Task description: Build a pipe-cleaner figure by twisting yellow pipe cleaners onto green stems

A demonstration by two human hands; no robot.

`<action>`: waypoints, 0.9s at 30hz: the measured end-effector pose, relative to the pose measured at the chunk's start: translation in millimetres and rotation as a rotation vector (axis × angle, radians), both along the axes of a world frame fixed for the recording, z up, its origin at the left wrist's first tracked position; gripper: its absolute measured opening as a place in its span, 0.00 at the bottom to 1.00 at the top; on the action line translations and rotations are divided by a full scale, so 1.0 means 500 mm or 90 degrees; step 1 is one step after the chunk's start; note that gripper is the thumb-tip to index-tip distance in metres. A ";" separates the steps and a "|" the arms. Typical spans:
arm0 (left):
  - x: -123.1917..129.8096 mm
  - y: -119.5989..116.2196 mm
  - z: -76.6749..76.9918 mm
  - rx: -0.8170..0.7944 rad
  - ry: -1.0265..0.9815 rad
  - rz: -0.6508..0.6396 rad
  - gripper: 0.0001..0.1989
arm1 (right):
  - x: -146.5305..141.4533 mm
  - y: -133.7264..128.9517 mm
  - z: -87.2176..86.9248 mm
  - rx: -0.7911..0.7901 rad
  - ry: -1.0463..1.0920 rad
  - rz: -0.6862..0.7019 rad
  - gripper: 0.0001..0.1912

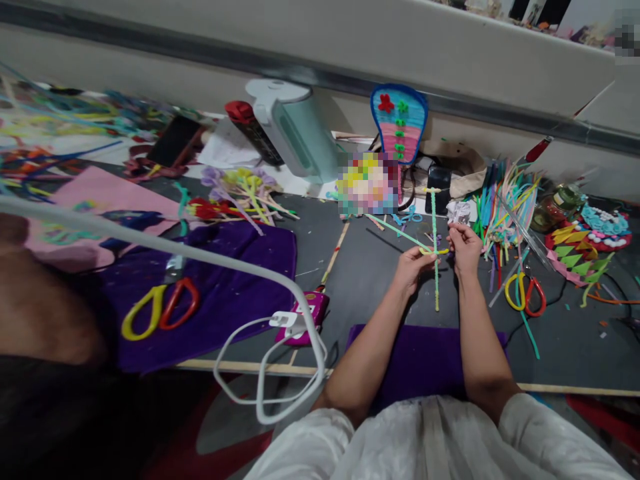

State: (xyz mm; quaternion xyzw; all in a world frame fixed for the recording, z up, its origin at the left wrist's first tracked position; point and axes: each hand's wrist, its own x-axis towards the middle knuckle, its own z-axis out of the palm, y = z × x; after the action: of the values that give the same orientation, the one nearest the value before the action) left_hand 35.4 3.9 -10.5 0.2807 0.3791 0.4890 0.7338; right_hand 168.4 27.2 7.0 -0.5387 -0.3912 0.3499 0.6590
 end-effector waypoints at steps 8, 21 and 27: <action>0.001 0.004 -0.009 -0.001 0.009 0.015 0.19 | 0.002 0.002 0.001 -0.004 0.058 0.022 0.18; 0.006 0.000 -0.011 0.013 0.022 0.008 0.18 | 0.011 0.011 -0.003 -0.041 0.085 0.011 0.18; 0.008 -0.001 -0.011 0.008 0.032 -0.003 0.18 | 0.021 0.014 0.004 -0.025 0.137 0.019 0.17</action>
State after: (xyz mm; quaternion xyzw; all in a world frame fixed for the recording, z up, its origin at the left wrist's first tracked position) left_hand 39.5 3.3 -16.1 0.2984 0.3933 0.4823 0.7236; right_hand 178.8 34.2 9.2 -0.5046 -0.3195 0.4233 0.6812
